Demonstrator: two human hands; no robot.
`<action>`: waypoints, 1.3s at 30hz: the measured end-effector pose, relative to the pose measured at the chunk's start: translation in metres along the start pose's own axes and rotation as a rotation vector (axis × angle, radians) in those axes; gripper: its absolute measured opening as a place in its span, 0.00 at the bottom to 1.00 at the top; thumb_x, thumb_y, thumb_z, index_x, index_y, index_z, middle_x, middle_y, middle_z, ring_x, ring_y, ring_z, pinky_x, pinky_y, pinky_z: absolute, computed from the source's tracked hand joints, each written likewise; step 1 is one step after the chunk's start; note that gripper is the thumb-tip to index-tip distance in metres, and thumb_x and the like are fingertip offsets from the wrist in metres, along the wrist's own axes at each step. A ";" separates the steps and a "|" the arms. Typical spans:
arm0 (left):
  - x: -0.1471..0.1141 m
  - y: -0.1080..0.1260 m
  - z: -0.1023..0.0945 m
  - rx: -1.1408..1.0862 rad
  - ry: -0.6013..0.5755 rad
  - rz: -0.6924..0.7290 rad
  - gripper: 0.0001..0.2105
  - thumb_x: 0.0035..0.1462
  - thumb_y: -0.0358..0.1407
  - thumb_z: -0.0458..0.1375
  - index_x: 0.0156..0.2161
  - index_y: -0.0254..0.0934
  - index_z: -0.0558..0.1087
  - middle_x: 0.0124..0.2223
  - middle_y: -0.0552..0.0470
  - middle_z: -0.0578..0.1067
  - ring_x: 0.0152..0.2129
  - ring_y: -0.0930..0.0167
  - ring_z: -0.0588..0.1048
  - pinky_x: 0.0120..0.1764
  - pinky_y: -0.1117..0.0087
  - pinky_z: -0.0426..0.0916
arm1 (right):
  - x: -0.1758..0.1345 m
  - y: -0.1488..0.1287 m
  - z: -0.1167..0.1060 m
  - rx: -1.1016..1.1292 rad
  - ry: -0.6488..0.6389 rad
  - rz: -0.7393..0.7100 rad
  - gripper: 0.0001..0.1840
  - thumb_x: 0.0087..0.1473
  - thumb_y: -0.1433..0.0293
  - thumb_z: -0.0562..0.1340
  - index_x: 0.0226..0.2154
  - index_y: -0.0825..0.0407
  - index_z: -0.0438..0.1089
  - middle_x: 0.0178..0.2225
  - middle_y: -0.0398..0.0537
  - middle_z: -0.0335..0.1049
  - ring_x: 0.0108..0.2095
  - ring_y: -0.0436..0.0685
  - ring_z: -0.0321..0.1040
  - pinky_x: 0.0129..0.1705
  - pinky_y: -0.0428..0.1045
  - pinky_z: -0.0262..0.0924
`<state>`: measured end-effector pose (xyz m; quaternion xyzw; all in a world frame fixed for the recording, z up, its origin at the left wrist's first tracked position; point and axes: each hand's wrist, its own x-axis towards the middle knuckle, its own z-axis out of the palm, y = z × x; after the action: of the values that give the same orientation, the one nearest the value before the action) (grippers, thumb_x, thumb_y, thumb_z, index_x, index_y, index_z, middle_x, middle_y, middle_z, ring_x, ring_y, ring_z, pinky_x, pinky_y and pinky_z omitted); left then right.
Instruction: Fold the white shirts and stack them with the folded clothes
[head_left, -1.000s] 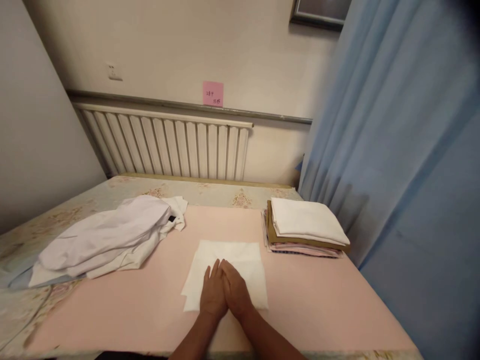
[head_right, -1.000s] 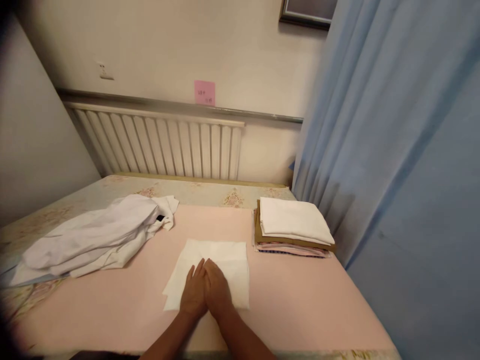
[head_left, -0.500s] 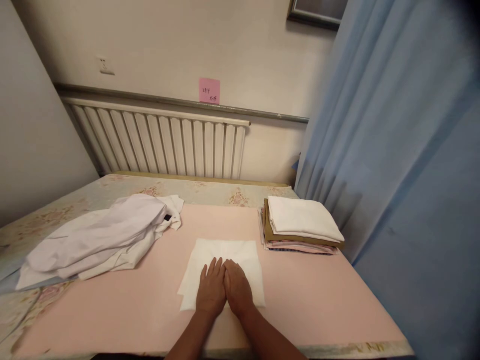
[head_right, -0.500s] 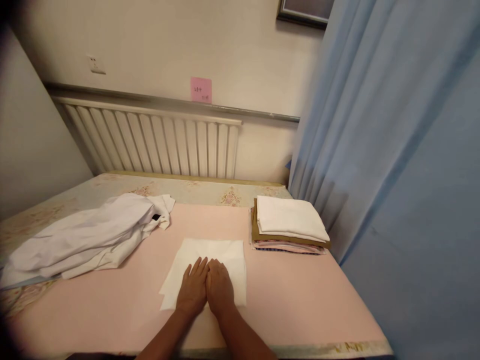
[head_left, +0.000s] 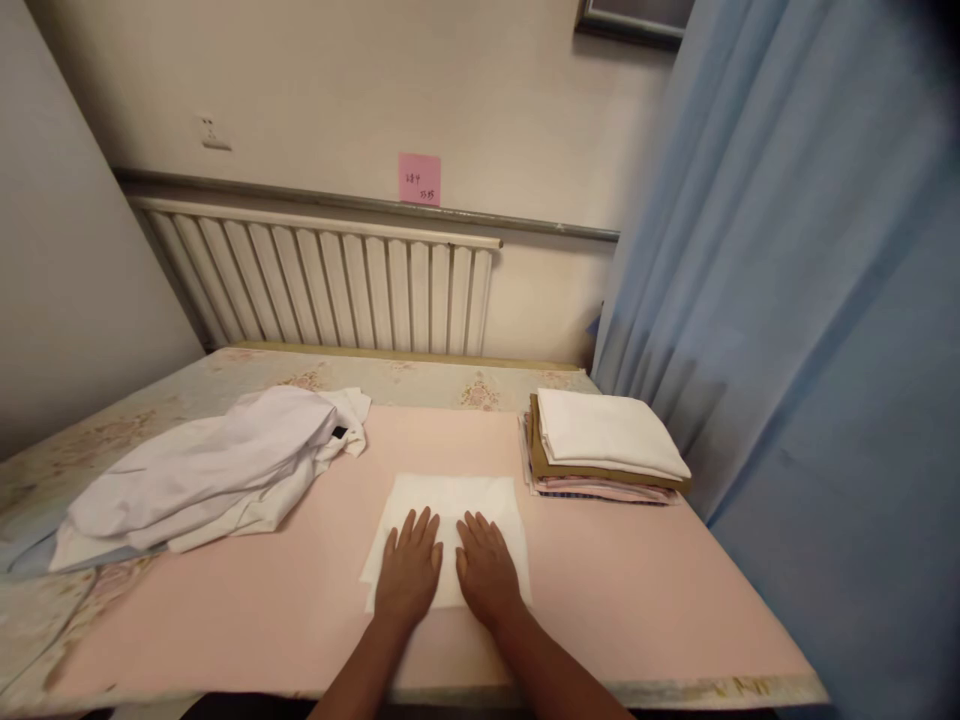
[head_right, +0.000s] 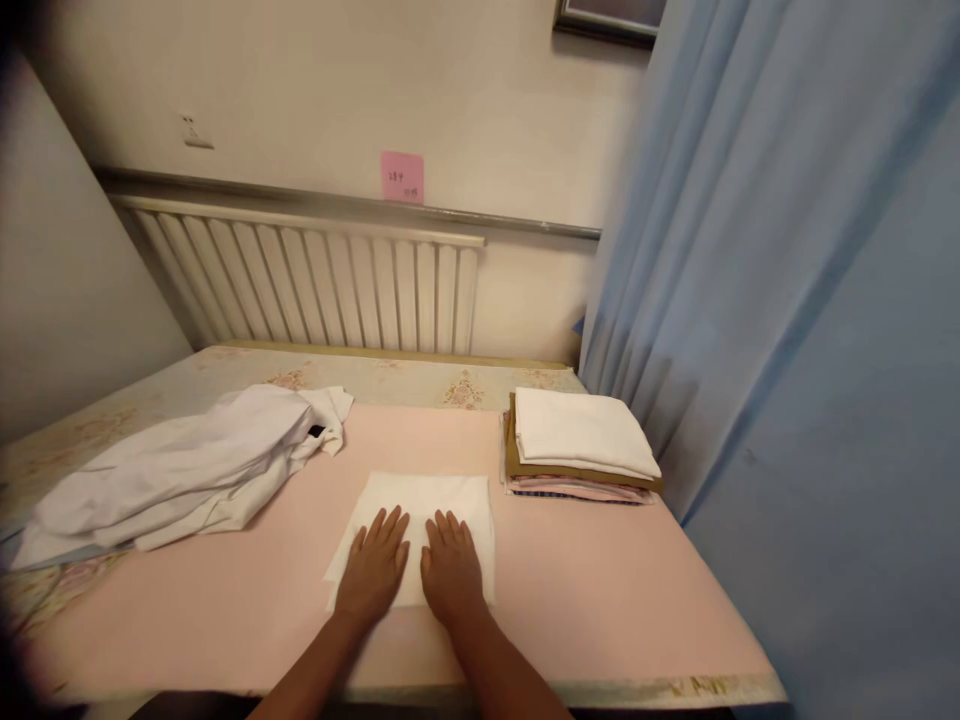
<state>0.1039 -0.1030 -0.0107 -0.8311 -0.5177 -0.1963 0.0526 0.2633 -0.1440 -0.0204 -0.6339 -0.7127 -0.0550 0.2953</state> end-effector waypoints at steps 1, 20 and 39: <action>-0.001 -0.002 0.000 0.003 0.004 -0.005 0.22 0.64 0.39 0.43 0.61 0.41 0.62 0.64 0.50 0.61 0.62 0.60 0.56 0.59 0.50 0.53 | 0.000 0.000 -0.001 -0.005 -0.003 0.001 0.22 0.61 0.65 0.53 0.58 0.49 0.62 0.61 0.47 0.58 0.63 0.58 0.49 0.64 0.58 0.44; -0.005 -0.017 -0.007 0.071 -0.047 -0.035 0.24 0.64 0.42 0.42 0.63 0.38 0.59 0.65 0.48 0.59 0.63 0.60 0.54 0.60 0.51 0.52 | -0.011 0.031 -0.024 -0.118 -0.052 0.073 0.23 0.61 0.67 0.51 0.57 0.51 0.63 0.61 0.50 0.57 0.63 0.60 0.49 0.63 0.60 0.43; 0.030 0.038 -0.019 0.035 -0.055 -0.018 0.23 0.63 0.37 0.44 0.62 0.36 0.61 0.65 0.44 0.59 0.63 0.59 0.54 0.60 0.47 0.48 | -0.010 0.029 -0.030 -0.093 -0.057 0.097 0.23 0.60 0.67 0.52 0.57 0.51 0.63 0.61 0.50 0.57 0.63 0.61 0.49 0.63 0.60 0.42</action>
<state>0.1440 -0.1007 0.0225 -0.8304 -0.5299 -0.1648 0.0510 0.3009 -0.1610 -0.0097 -0.6820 -0.6861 -0.0557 0.2472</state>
